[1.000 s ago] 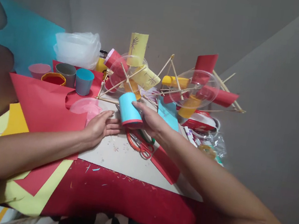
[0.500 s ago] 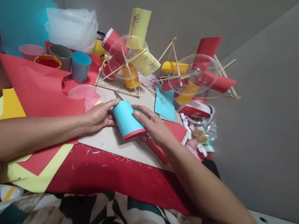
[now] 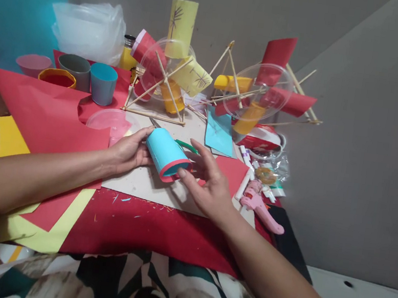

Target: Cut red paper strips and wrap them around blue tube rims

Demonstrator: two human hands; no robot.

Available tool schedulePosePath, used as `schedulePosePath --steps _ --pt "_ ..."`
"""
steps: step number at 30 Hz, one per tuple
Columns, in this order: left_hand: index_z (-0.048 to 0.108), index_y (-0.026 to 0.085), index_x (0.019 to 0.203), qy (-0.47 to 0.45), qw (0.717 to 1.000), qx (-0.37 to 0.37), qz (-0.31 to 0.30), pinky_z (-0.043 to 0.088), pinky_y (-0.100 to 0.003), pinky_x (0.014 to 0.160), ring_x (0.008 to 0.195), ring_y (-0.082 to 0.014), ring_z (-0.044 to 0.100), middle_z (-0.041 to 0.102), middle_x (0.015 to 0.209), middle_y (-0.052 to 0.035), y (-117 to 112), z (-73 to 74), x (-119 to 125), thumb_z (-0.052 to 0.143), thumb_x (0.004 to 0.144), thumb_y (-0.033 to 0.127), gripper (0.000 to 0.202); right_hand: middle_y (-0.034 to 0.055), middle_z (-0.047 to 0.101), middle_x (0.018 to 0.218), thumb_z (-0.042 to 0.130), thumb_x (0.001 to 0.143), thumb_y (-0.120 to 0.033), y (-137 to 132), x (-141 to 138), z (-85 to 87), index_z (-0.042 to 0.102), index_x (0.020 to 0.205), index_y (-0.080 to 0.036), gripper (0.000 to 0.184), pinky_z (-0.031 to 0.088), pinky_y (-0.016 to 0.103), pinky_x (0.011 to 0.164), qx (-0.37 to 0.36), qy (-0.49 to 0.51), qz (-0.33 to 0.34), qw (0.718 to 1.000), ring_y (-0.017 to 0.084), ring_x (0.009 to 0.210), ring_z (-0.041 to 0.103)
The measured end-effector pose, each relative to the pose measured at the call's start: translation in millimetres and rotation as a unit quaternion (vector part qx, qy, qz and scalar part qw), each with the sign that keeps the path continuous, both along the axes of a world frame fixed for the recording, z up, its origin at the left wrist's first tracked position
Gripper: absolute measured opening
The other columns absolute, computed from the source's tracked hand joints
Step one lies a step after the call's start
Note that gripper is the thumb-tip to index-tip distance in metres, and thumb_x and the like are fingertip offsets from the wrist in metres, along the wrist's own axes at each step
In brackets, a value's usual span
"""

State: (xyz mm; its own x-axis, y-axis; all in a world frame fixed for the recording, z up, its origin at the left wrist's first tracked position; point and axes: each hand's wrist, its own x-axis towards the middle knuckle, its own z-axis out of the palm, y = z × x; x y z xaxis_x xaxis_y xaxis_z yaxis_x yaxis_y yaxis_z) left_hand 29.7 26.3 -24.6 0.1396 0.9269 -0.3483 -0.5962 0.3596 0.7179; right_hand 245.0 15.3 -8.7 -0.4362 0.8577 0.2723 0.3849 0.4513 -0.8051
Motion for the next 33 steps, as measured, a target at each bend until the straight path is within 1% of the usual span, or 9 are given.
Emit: schedulePosePath --steps 4,7,10,16,21,25,27,30,33 --pt "0.065 0.015 0.113 0.014 0.998 0.007 -0.055 0.064 -0.041 0.078 0.094 -0.0245 0.07 0.07 0.114 -0.0164 -1.8 -0.9 0.3 0.05 0.1 0.041 0.033 0.0098 0.075 0.124 0.051 0.09 -0.018 7.0 2.3 -10.5 0.066 0.13 -0.019 0.043 0.061 0.039 0.094 0.08 -0.021 -0.005 0.997 0.023 0.111 0.073" --pt "0.066 0.015 0.11 0.025 0.996 0.021 -0.082 0.064 -0.04 0.075 0.089 -0.0225 0.069 0.07 0.11 -0.0148 -4.8 -0.9 0.8 0.051 0.1 0.047 0.037 0.0058 0.072 0.128 0.047 0.09 -0.016 10.0 6.1 -14.5 0.07 0.126 -0.022 0.043 0.057 0.042 0.102 0.088 -0.033 -0.001 0.996 0.024 0.12 0.069" --pt "0.067 0.017 0.112 0.045 0.994 0.042 -0.087 0.064 -0.04 0.074 0.091 -0.0231 0.067 0.069 0.113 -0.0138 -9.1 -0.4 1.9 0.06 0.096 0.043 0.032 0.0025 0.071 0.13 0.047 0.091 -0.017 10.7 9.9 -17.4 0.069 0.129 -0.027 0.045 0.058 0.044 0.101 0.096 -0.041 0.007 0.995 0.024 0.119 0.07" --pt "0.07 0.016 0.113 0.055 0.992 0.051 -0.105 0.064 -0.037 0.069 0.09 -0.0231 0.065 0.068 0.112 -0.0133 -9.9 0.4 2.0 0.065 0.09 0.032 0.029 0.0017 0.07 0.133 0.05 0.092 -0.018 12.9 14.6 -26.0 0.064 0.135 -0.031 0.047 0.058 0.046 0.103 0.129 -0.035 0.032 0.99 0.024 0.119 0.07" --pt "0.068 0.014 0.109 0.006 0.996 0.015 -0.084 0.065 -0.041 0.075 0.098 -0.026 0.067 0.068 0.117 -0.0146 -2.4 8.1 -1.4 0.053 0.095 0.032 0.027 0.0115 0.067 0.136 0.061 0.091 -0.026 11.4 12.1 -27.6 0.041 0.154 -0.025 0.066 0.06 0.042 0.097 0.135 0.04 -0.032 0.989 0.025 0.117 0.07" --pt "0.067 0.014 0.112 -0.004 0.997 0.038 -0.065 0.064 -0.042 0.082 0.103 -0.0262 0.067 0.068 0.121 -0.0135 -0.8 13.4 -3.4 0.05 0.095 0.028 0.027 0.0152 0.067 0.135 0.064 0.089 -0.03 14.2 7.4 -29.0 0.034 0.157 -0.02 0.075 0.061 0.039 0.093 0.069 0.104 -0.069 0.99 0.024 0.113 0.071" --pt "0.066 0.015 0.114 -0.002 0.996 0.049 -0.075 0.063 -0.043 0.087 0.108 -0.0269 0.066 0.067 0.125 -0.0135 -2.4 13.5 -3.2 0.053 0.094 0.028 0.027 0.0118 0.072 0.127 0.062 0.089 -0.029 16.5 5.6 -30.8 0.044 0.152 -0.019 0.066 0.061 0.042 0.093 0.039 0.102 -0.082 0.991 0.024 0.108 0.073" --pt "0.067 0.018 0.118 0.015 0.993 0.061 -0.103 0.062 -0.041 0.091 0.113 -0.0258 0.064 0.065 0.128 -0.0118 -5.6 11.2 -2.0 0.059 0.093 0.028 0.029 0.0056 0.077 0.119 0.059 0.089 -0.027 18.9 5.2 -33.5 0.069 0.126 -0.023 0.038 0.06 0.047 0.098 0.036 0.073 -0.095 0.992 0.024 0.107 0.074" --pt "0.067 0.02 0.119 0.05 0.99 0.069 -0.113 0.062 -0.041 0.089 0.113 -0.0255 0.064 0.065 0.13 -0.0113 -7.0 8.0 -1.6 0.059 0.095 0.034 0.029 0.0031 0.077 0.116 0.056 0.092 -0.025 19.6 6.6 -34.1 0.077 0.111 -0.025 0.028 0.058 0.05 0.101 0.054 0.063 -0.08 0.993 0.025 0.109 0.074"
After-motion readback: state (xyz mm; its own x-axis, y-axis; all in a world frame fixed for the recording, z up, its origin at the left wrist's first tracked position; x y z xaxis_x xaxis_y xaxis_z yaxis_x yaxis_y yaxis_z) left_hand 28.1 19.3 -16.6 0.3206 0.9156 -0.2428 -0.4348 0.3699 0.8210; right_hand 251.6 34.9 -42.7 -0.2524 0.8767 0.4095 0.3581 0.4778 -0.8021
